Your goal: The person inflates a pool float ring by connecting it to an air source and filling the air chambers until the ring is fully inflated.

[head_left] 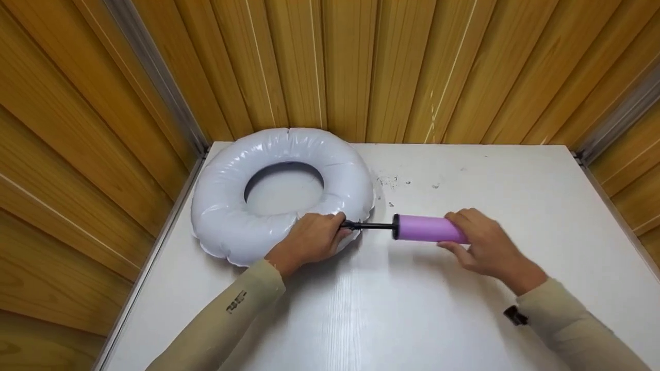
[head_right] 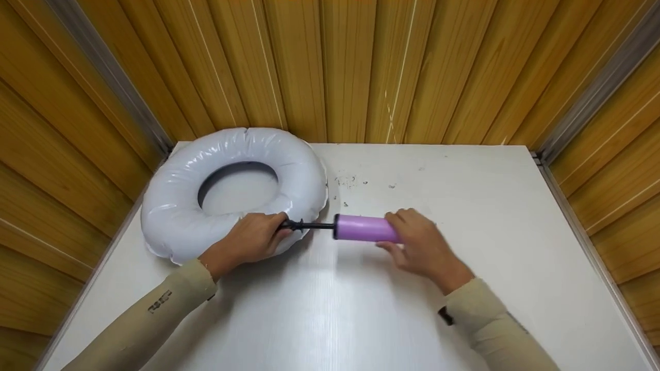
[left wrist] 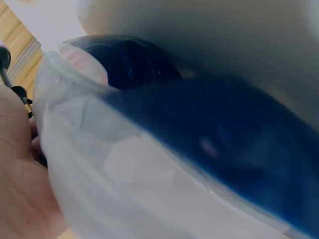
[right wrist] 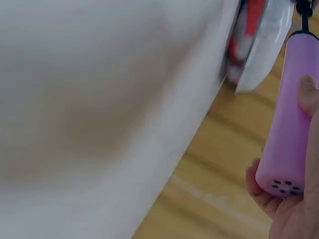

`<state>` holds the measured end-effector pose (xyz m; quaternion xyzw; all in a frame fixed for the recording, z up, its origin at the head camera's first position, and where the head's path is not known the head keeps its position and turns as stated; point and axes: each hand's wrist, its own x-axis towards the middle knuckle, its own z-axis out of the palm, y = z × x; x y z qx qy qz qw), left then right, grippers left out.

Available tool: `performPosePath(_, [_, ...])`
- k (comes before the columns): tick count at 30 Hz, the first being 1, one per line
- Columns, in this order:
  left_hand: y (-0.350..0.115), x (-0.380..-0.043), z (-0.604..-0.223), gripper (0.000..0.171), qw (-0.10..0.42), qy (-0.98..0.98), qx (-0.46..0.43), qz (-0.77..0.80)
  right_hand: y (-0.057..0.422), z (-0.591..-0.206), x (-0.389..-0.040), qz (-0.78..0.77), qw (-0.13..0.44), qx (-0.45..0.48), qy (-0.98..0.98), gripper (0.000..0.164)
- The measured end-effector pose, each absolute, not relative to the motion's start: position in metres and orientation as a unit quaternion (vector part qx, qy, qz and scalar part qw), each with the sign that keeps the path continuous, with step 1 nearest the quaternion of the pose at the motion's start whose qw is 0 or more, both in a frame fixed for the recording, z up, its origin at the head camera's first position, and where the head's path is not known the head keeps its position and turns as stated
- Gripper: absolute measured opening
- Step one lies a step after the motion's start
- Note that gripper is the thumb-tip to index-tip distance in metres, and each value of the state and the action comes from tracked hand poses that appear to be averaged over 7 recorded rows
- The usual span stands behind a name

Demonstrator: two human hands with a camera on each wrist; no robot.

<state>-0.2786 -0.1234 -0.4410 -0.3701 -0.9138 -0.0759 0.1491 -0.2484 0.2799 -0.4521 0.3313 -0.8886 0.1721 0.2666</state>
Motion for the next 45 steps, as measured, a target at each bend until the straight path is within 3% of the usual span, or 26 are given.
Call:
performPosePath(5, [-0.113, -0.272, -0.440, 0.032, 0.146, -0.915, -0.365, -0.091, 0.236, -0.442, -0.248, 0.146, 0.308, 0.358, -0.869, 0.053])
performPosePath(9, [-0.110, -0.272, -0.440, 0.028, 0.136, -0.913, -0.372, -0.094, 0.228, -0.436, -0.251, 0.131, 0.300, 0.363, -0.872, 0.055])
performPosePath(17, [-0.127, -0.283, -0.439, 0.022, 0.187, -0.893, -0.396, -0.100, 0.272, -0.432, -0.248, 0.140, 0.276, 0.357, -0.881, 0.061])
performPosePath(23, [-0.141, -0.280, -0.442, 0.024, 0.184, -0.909, -0.360, -0.097, 0.304, -0.447, -0.253, 0.169, 0.282, 0.319, -0.889, 0.063])
performPosePath(31, [-0.118, -0.275, -0.438, 0.021, 0.168, -0.912, -0.363, -0.095, 0.237, -0.443, -0.250, 0.143, 0.312, 0.359, -0.868, 0.054])
performPosePath(36, [-0.108, -0.276, -0.433, 0.020, 0.178, -0.915, -0.347, -0.102, 0.221, -0.427, -0.255, 0.145, 0.315, 0.358, -0.867, 0.054])
performPosePath(45, [-0.122, -0.268, -0.427, 0.017, 0.170, -0.892, -0.401, -0.118, 0.270, -0.425, -0.239, 0.135, 0.281, 0.388, -0.867, 0.058])
